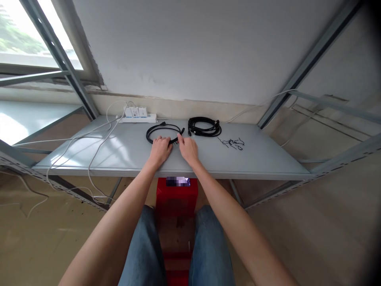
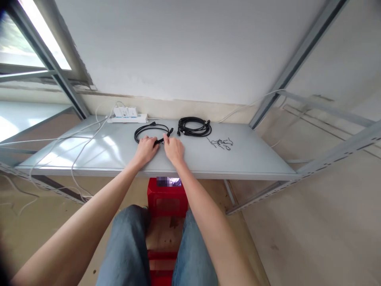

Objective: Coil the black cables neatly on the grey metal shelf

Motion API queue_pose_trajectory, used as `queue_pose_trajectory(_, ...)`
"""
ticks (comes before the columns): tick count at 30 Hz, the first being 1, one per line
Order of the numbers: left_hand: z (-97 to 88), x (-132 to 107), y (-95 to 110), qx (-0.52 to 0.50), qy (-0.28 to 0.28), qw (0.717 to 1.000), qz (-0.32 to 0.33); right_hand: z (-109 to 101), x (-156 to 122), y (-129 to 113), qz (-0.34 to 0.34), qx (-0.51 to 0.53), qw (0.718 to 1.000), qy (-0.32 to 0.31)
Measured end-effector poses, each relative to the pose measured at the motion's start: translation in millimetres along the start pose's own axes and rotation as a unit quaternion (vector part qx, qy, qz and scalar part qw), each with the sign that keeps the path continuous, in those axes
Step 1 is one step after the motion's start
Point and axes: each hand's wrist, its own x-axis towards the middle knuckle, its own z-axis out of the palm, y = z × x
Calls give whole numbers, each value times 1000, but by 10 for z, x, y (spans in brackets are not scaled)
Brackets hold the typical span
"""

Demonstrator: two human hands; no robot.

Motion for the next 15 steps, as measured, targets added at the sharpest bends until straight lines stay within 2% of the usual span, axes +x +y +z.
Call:
queue_pose_trajectory(10,25,22,-48,-8,2,1000,4,23,2,25,-120,-2,991,-60)
queue_pose_trajectory(15,49,22,-64,-14,5,1000,4,36,20,29,-129,11,990,-60)
